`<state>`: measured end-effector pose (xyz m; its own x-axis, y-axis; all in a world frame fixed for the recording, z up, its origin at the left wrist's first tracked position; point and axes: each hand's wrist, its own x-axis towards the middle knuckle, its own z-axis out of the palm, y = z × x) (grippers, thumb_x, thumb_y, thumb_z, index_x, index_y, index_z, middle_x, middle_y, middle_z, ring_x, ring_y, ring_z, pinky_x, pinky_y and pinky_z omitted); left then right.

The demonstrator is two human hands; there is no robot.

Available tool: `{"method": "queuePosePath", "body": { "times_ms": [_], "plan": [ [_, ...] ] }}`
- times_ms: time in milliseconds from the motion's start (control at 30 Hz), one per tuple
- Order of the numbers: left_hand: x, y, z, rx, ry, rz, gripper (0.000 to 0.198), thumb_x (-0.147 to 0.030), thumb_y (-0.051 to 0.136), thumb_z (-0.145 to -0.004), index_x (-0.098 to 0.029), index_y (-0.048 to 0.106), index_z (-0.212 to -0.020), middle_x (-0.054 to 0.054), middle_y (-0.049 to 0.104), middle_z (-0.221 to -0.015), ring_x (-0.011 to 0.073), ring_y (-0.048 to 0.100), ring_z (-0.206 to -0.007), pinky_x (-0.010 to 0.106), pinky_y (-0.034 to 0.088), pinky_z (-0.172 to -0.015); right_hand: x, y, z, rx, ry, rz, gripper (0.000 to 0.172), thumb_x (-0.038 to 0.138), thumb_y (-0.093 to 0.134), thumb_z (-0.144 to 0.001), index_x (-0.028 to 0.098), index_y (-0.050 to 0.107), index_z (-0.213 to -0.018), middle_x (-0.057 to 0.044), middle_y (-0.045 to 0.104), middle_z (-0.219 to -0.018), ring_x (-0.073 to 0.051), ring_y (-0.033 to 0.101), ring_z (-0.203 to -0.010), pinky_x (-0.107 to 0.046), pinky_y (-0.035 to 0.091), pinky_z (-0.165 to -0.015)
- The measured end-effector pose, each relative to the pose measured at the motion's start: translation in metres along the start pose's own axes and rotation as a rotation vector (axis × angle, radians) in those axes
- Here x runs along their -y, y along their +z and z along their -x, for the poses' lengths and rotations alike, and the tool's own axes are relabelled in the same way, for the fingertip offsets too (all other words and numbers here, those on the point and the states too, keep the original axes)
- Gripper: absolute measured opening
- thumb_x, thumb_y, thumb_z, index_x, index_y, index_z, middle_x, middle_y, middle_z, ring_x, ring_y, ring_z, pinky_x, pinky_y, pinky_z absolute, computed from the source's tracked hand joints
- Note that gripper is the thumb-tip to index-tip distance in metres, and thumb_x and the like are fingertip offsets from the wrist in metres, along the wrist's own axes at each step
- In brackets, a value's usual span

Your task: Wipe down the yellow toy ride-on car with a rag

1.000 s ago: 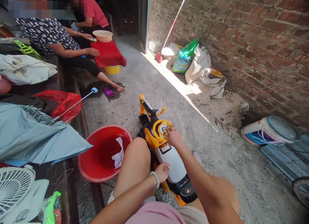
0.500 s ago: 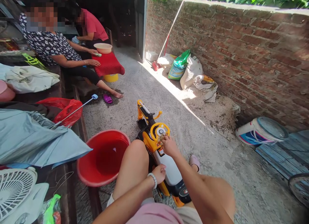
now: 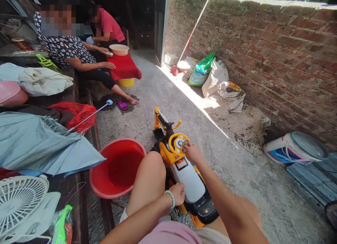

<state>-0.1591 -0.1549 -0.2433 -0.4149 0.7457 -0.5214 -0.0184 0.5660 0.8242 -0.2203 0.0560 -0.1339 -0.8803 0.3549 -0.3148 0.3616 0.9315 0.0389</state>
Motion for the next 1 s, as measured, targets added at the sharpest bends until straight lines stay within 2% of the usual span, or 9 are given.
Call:
{"method": "queuePosePath", "body": {
  "times_ms": [67,333,533,600,733,867,933,1000],
  "plan": [
    [0.000,0.001,-0.001,-0.010,-0.007,-0.096,0.028,-0.024,0.070,-0.076,-0.024,0.070,-0.104,0.008,0.071,-0.103,0.0289,0.066,-0.100,0.042,0.049,-0.099,0.002,-0.001,-0.006,0.022,0.011,0.008,0.046,0.021,0.045,-0.098,0.026,0.063,-0.140,-0.014,0.056,-0.144,-0.029,0.059,-0.117,-0.038,0.051,-0.086],
    [0.000,0.008,-0.006,0.035,0.074,-0.096,0.030,-0.026,0.069,-0.073,-0.024,0.071,-0.102,0.008,0.071,-0.098,0.0322,0.067,-0.099,0.046,0.049,-0.099,0.012,-0.005,-0.015,0.032,-0.111,0.058,0.036,0.018,0.044,-0.097,0.019,0.075,-0.115,-0.014,0.063,-0.134,-0.028,0.059,-0.119,-0.036,0.051,-0.087],
    [0.006,0.009,-0.007,0.009,0.086,-0.078,0.029,-0.029,0.072,-0.069,-0.025,0.070,-0.098,0.009,0.071,-0.095,0.0339,0.066,-0.101,0.047,0.048,-0.102,0.028,-0.001,-0.004,0.010,-0.171,-0.021,0.036,0.022,0.050,-0.096,0.025,0.072,-0.124,-0.010,0.063,-0.135,-0.026,0.056,-0.123,-0.035,0.050,-0.093],
    [0.008,0.007,-0.004,0.000,0.084,-0.087,0.029,-0.028,0.072,-0.070,-0.024,0.070,-0.099,0.010,0.071,-0.099,0.0348,0.066,-0.104,0.048,0.047,-0.104,0.030,0.006,0.005,-0.010,-0.134,-0.055,0.035,0.024,0.051,-0.096,0.022,0.071,-0.125,-0.012,0.062,-0.135,-0.026,0.057,-0.122,-0.035,0.048,-0.095],
    [0.008,0.006,0.000,0.008,0.085,-0.112,0.032,-0.022,0.072,-0.072,-0.022,0.071,-0.104,0.012,0.070,-0.112,0.0351,0.064,-0.111,0.048,0.045,-0.108,0.024,0.021,0.018,-0.032,0.032,-0.072,0.036,0.025,0.050,-0.098,0.018,0.069,-0.127,-0.016,0.059,-0.136,-0.027,0.058,-0.118,-0.035,0.048,-0.093],
    [-0.003,-0.001,-0.010,-0.072,-0.032,0.103,0.042,-0.019,0.069,-0.079,-0.020,0.066,-0.120,0.011,0.067,-0.120,0.0255,0.065,-0.102,0.041,0.049,-0.103,0.003,0.026,0.018,-0.040,0.128,-0.099,0.041,0.025,0.051,-0.098,0.021,0.066,-0.136,-0.015,0.060,-0.134,-0.026,0.059,-0.118,-0.032,0.047,-0.093],
    [-0.012,-0.012,-0.023,-0.166,-0.115,0.303,0.050,-0.020,0.067,-0.084,-0.019,0.058,-0.133,0.012,0.065,-0.125,0.0201,0.065,-0.094,0.037,0.053,-0.097,-0.008,0.024,0.013,-0.057,0.174,-0.117,0.045,0.025,0.051,-0.098,0.022,0.064,-0.140,-0.014,0.060,-0.131,-0.025,0.059,-0.118,-0.032,0.047,-0.094],
    [-0.023,-0.031,-0.040,-0.315,-0.103,0.490,0.060,-0.022,0.069,-0.086,-0.018,0.049,-0.143,0.015,0.062,-0.133,0.0192,0.065,-0.100,0.036,0.052,-0.098,-0.015,0.020,0.005,-0.076,0.171,-0.115,0.049,0.024,0.053,-0.097,0.025,0.062,-0.145,-0.013,0.060,-0.131,-0.025,0.058,-0.120,-0.032,0.046,-0.096]
  ]
}}
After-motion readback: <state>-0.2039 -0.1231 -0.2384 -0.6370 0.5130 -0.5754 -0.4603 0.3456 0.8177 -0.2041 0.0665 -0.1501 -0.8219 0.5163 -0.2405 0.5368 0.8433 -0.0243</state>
